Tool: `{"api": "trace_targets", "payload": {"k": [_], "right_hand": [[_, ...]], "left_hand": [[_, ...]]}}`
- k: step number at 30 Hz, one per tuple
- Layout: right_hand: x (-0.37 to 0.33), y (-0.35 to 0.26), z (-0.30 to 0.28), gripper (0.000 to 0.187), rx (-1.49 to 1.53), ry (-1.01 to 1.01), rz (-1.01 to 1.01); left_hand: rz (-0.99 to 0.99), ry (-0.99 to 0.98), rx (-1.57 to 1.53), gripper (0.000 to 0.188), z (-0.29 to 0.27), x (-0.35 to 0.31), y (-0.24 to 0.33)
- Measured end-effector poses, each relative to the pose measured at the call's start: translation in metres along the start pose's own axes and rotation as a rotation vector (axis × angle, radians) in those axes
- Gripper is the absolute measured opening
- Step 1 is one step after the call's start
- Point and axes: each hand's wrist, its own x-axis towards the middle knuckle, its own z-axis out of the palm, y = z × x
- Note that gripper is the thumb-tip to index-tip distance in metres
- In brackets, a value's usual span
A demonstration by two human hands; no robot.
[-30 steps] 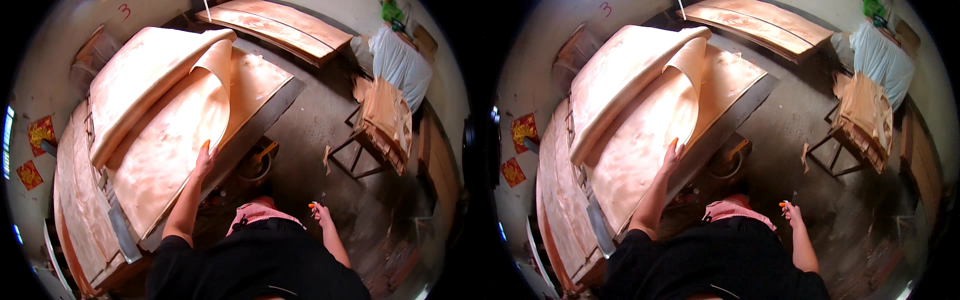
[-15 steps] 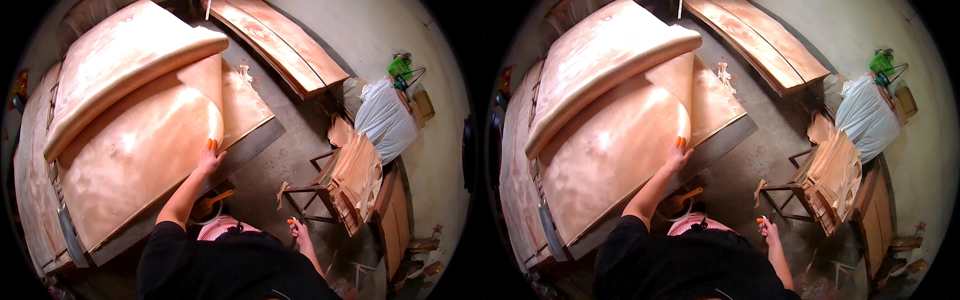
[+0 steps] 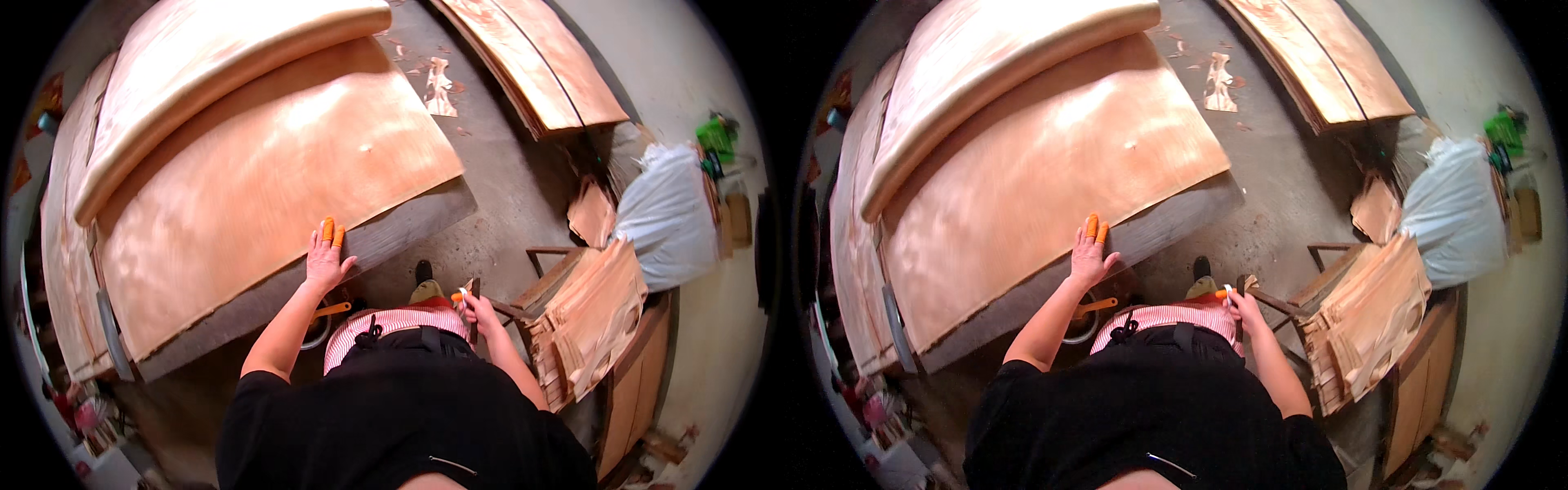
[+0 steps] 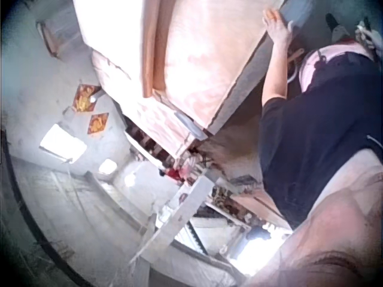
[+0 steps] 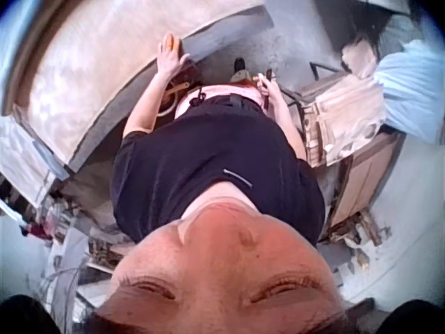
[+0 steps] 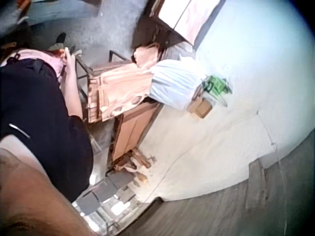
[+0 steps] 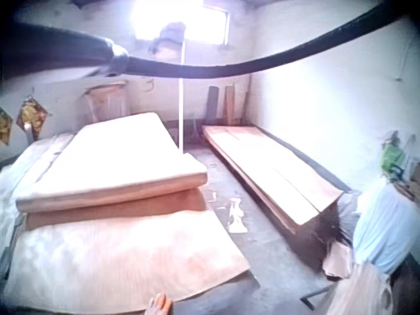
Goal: The person uses a utility knife and a small orange guide to cut thin sheets of wood veneer on a workbench. They repeatedly lift the veneer, align the guide, and slice along the edge to trim the material.
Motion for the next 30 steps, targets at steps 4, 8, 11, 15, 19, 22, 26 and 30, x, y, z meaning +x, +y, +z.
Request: {"api": "trace_targets", "payload": {"k": [4,8,11,15,19,22,26,30], "right_hand": [[0.031,-0.075,-0.003,0.022,-0.151,-0.094,-0.010],[0.058,-0.126,-0.012,0.017,-0.346,-0.193,0.017],[0.074,-0.152,-0.005,0.020,-0.532,-0.277,0.076],[0.092,-0.166,0.025,0.021,-0.632,-0.366,0.084],[0.089,-0.170,0.075,0.022,-0.659,-0.468,0.066],[0.089,-0.168,0.103,0.022,-0.771,-0.522,0.074],[0.075,-0.170,0.139,0.020,-0.906,-0.559,0.048],[0.067,-0.164,0.167,0.022,-1.031,-0.502,0.007]], "left_hand": [[-0.155,0.211,-0.065,0.051,0.011,0.001,0.009],[-0.345,0.317,-0.111,0.046,0.028,0.007,0.022],[-0.428,0.320,-0.051,0.048,0.034,0.011,0.033],[-0.462,0.197,0.018,0.060,0.038,0.007,0.037],[-0.417,0.198,0.041,0.061,0.037,-0.008,0.037],[-0.413,0.257,-0.111,0.061,0.036,-0.017,0.025],[-0.604,0.412,-0.125,0.042,-0.001,-0.040,-0.021],[-1.125,0.558,-0.030,0.074,-0.025,-0.086,-0.111]]}}
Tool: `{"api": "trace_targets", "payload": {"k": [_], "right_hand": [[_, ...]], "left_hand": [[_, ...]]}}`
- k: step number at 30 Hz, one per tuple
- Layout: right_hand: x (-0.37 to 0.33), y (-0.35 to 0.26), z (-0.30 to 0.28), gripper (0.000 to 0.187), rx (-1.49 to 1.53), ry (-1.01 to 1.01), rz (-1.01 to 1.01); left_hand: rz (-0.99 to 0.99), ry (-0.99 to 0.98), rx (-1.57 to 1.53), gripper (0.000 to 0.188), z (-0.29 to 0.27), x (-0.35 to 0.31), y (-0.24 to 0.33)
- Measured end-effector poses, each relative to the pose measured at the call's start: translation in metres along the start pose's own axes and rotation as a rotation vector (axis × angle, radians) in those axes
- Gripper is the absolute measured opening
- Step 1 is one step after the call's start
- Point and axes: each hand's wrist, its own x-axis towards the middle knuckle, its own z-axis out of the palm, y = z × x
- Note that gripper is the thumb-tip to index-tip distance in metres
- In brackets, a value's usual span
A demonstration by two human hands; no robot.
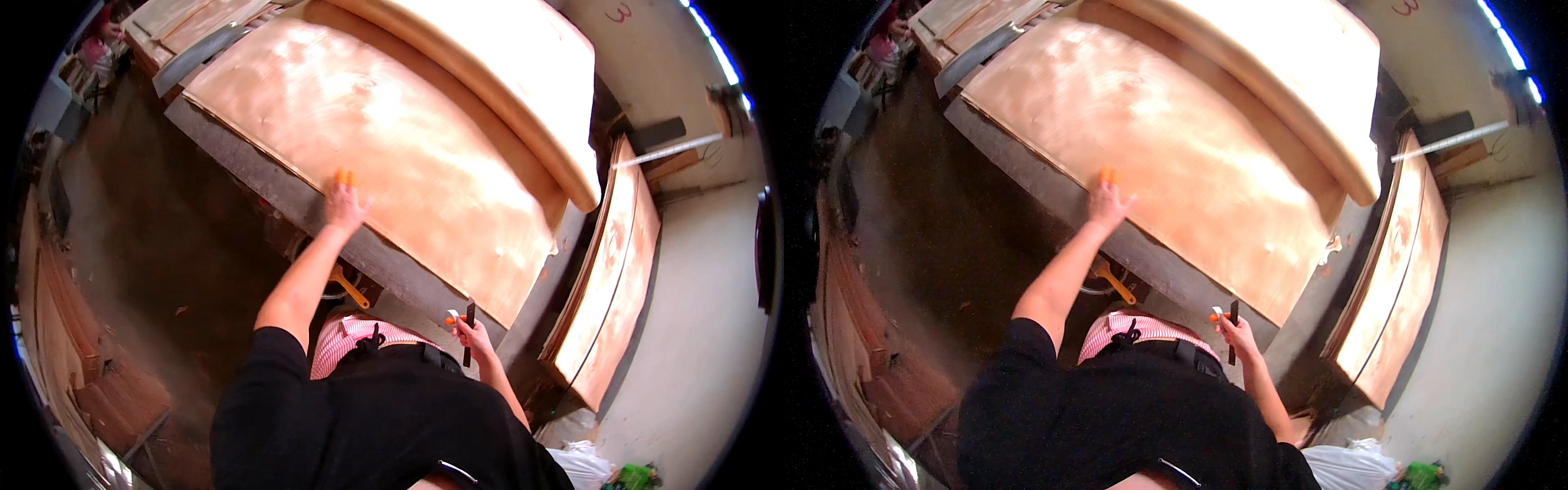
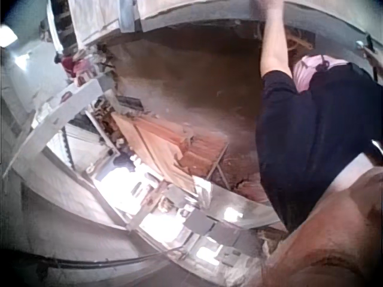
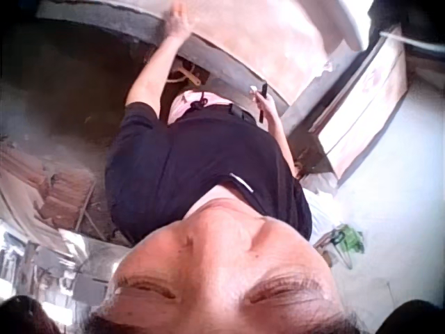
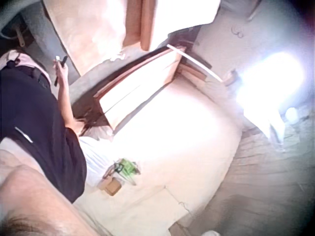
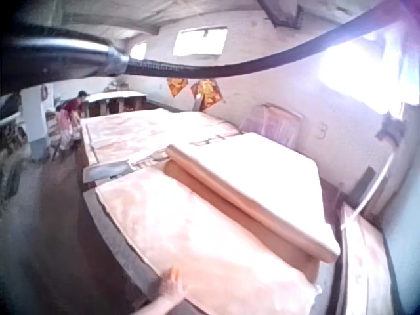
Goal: The person uses a utility knife and a small orange guide to cut thin sheets of wood veneer on a workbench. They repeatedly lift the veneer, align the guide, and slice along the edge to trim the material.
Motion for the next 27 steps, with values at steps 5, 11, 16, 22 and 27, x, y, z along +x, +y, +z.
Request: {"api": "trace_targets", "payload": {"k": [5,11,16,22,27], "right_hand": [[0.018,-0.045,0.040,0.022,-0.178,-0.050,0.012],[0.075,-0.104,0.078,0.022,-0.621,-0.198,-0.112],[0.161,-0.167,0.123,0.021,-0.768,-0.380,-0.333],[0.226,-0.246,0.222,0.023,-0.539,-0.490,-0.372],[0.282,-0.229,0.229,0.021,-0.456,-0.345,-0.143]], "left_hand": [[-0.106,0.068,0.238,0.073,-0.019,0.041,-0.056],[-0.070,0.155,0.118,0.061,-0.009,0.039,-0.063],[-0.085,0.275,0.120,0.055,-0.001,0.042,-0.060],[-0.121,0.356,0.132,0.040,0.005,0.039,-0.060],[-0.132,0.368,0.130,0.036,0.005,0.044,-0.055]]}}
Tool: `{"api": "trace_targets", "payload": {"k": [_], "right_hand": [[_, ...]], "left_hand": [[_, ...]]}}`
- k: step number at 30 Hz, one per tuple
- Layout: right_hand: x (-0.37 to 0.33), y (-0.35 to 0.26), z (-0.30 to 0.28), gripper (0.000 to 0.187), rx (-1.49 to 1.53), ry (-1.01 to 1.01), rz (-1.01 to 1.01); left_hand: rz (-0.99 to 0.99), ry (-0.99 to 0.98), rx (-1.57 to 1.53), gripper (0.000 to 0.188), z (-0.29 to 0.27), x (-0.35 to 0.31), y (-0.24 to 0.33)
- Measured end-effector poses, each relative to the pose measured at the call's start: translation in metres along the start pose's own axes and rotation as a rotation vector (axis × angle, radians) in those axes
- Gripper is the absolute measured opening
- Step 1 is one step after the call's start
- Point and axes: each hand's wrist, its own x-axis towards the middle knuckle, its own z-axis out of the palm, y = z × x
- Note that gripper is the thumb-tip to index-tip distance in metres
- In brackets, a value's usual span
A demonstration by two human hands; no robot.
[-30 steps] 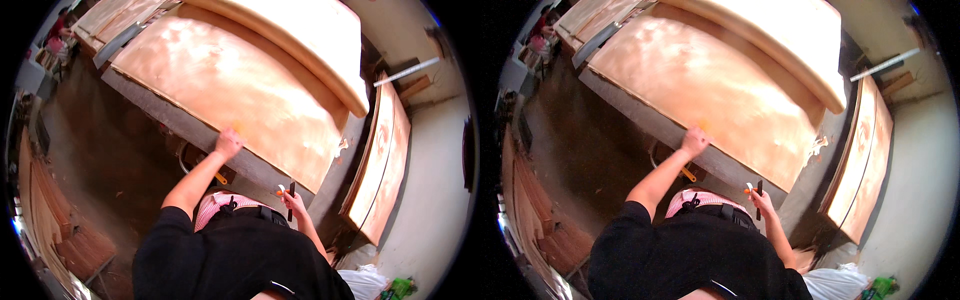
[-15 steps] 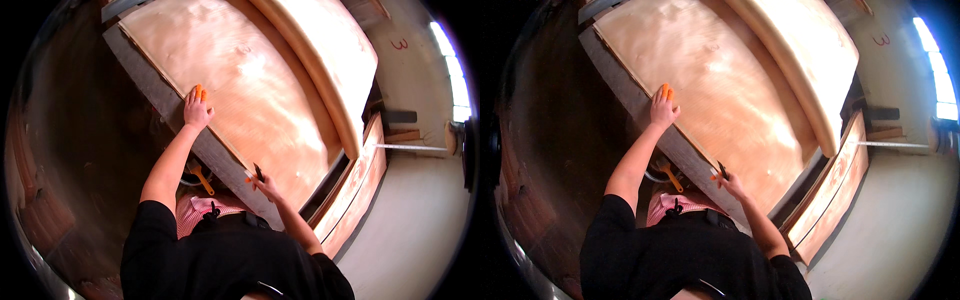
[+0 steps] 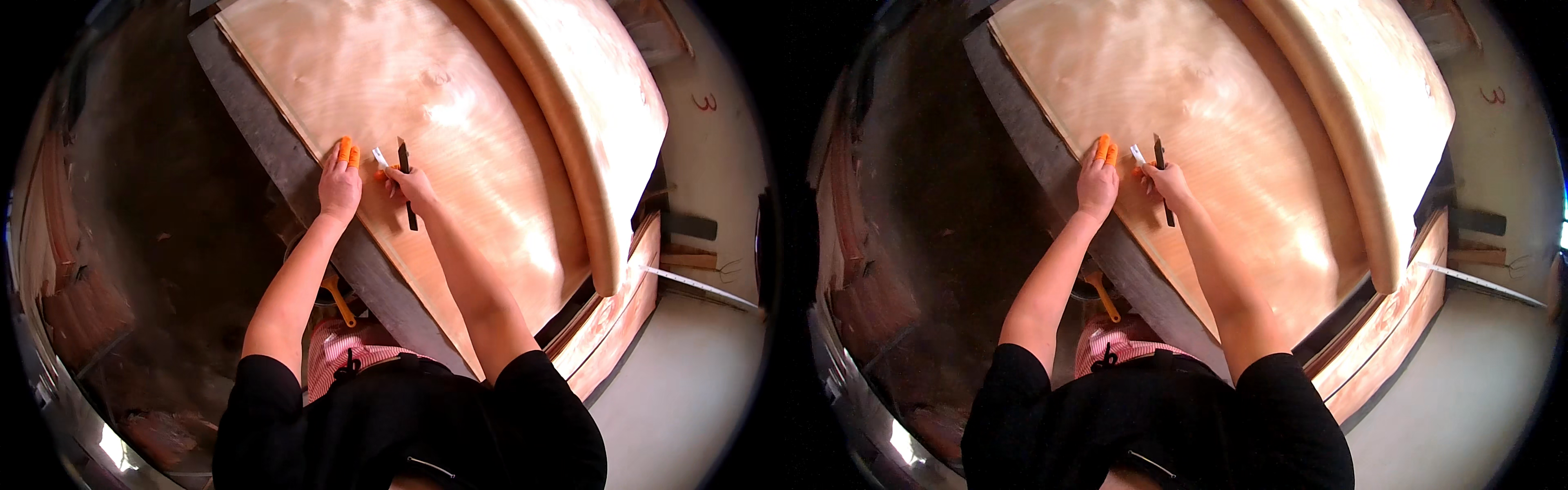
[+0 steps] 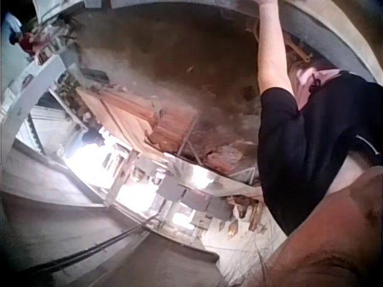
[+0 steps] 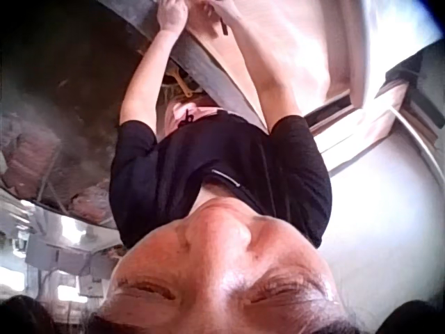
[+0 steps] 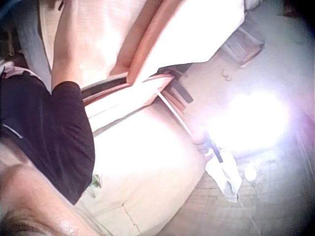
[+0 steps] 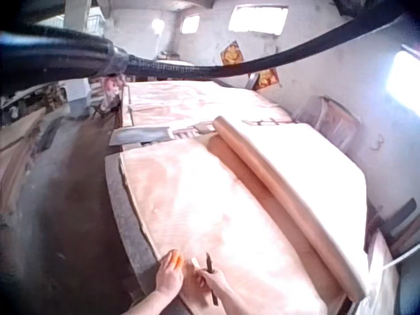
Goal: The person uses a utility knife and a small orange guide to cut thin sheets of wood veneer on a workbench. They repeatedly lift the veneer, align the guide, and slice along the edge to trim the material.
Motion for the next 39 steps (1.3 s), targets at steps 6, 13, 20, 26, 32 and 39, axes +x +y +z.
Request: {"api": "trace_targets", "payload": {"k": [6,13,20,26,32,39], "right_hand": [[0.000,-0.001,0.000,0.020,-0.022,0.027,-0.025],[-0.003,0.005,-0.009,0.014,-0.583,0.152,-0.168],[-0.016,-0.055,-0.069,0.023,-0.824,-0.084,-0.104],[-0.038,-0.032,-0.044,0.021,-0.436,-0.103,-0.016],[-0.021,-0.016,0.025,0.025,-0.134,-0.112,-0.091],[-0.009,0.003,0.050,0.021,-0.129,-0.015,0.014]], "left_hand": [[0.152,-0.164,-0.137,0.026,0.002,0.006,0.001],[0.348,-0.319,0.102,0.019,-0.013,0.018,0.011],[0.264,-0.269,-0.044,0.018,-0.003,0.019,0.001],[0.116,-0.198,-0.120,0.058,-0.043,0.007,-0.038],[0.078,-0.223,0.011,0.061,-0.033,-0.018,-0.034],[0.063,-0.141,-0.176,0.043,-0.029,-0.029,-0.032]]}}
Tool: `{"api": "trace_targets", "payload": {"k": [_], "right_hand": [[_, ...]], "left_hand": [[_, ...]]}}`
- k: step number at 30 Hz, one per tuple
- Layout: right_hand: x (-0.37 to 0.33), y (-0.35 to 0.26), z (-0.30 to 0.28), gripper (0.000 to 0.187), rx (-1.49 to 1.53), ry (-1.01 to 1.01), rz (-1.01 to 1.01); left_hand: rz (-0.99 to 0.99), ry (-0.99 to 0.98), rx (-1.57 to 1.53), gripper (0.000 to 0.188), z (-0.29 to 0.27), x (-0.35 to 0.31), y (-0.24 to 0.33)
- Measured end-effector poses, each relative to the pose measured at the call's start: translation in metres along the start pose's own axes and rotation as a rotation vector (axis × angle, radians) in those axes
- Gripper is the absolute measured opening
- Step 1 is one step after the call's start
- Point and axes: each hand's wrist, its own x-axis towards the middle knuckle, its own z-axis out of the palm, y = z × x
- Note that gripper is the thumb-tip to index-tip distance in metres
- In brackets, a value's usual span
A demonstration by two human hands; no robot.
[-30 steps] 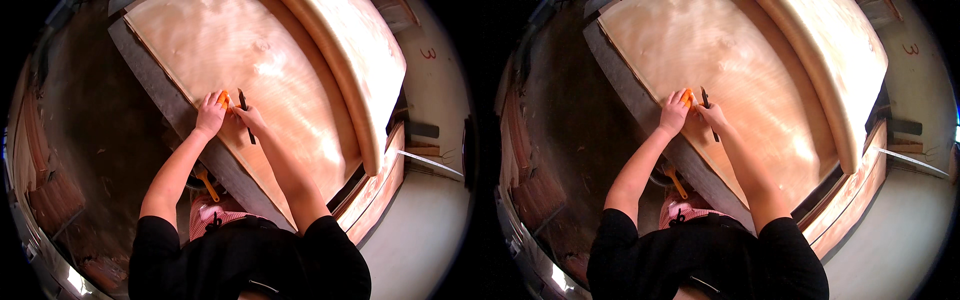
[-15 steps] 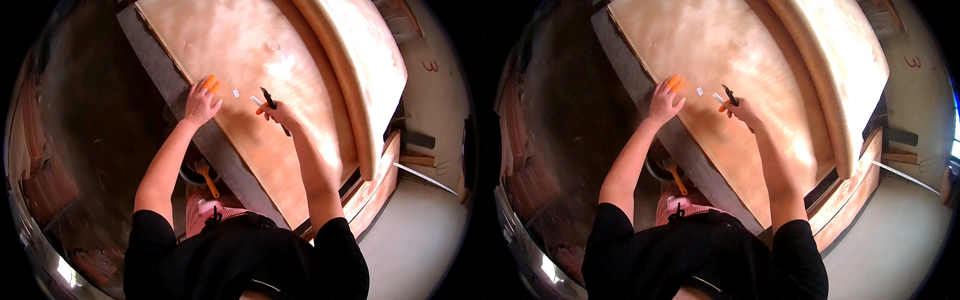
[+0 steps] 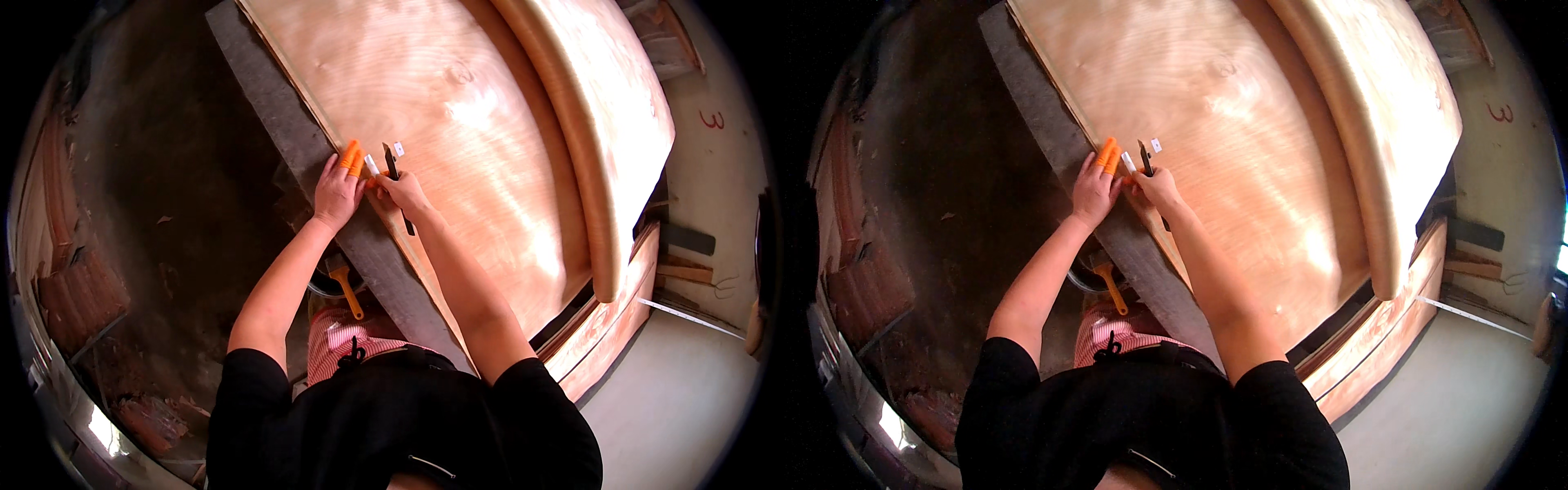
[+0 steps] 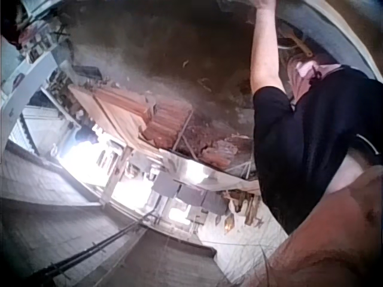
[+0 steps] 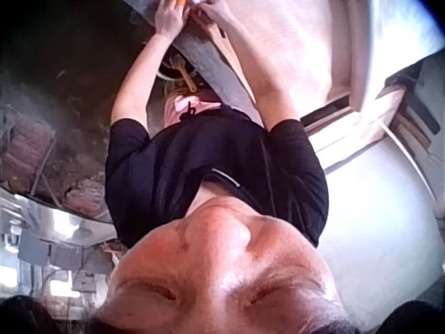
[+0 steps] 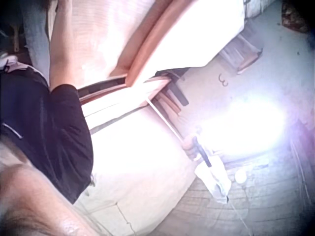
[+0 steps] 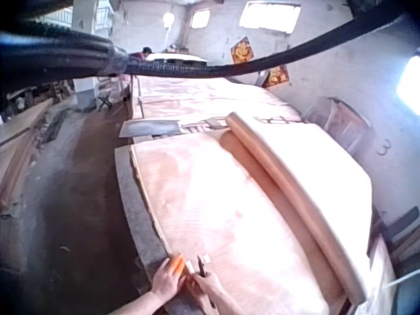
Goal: The person uses a utility knife and a small orange guide to cut thin sheets of wood veneer on a workbench. They repeatedly lift the veneer, align the guide, and slice along the edge to trim the material.
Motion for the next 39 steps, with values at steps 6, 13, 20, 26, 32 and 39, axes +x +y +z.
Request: {"api": "trace_targets", "payload": {"k": [6,13,20,26,32,39], "right_hand": [[-0.007,0.004,0.003,0.019,0.063,0.018,-0.001],[0.016,-0.017,-0.037,0.019,-0.894,-0.114,-0.142],[0.009,-0.058,-0.054,0.027,-0.398,-0.257,-0.152],[0.059,-0.088,0.021,0.021,-0.107,-0.125,-0.279],[0.113,-0.082,0.054,0.023,-0.024,0.080,-0.167],[0.070,-0.084,0.034,0.031,0.134,-0.149,-0.084]], "left_hand": [[0.150,-0.133,0.201,0.032,-0.006,-0.002,0.010],[0.172,-0.156,0.289,0.034,-0.012,0.001,0.016],[0.069,0.016,0.002,0.036,-0.025,0.017,-0.015],[-0.191,0.198,0.186,0.046,-0.041,0.047,-0.066],[0.035,-0.023,0.184,0.049,-0.048,0.078,-0.079],[0.073,-0.233,0.216,0.053,-0.048,0.082,-0.087]]}}
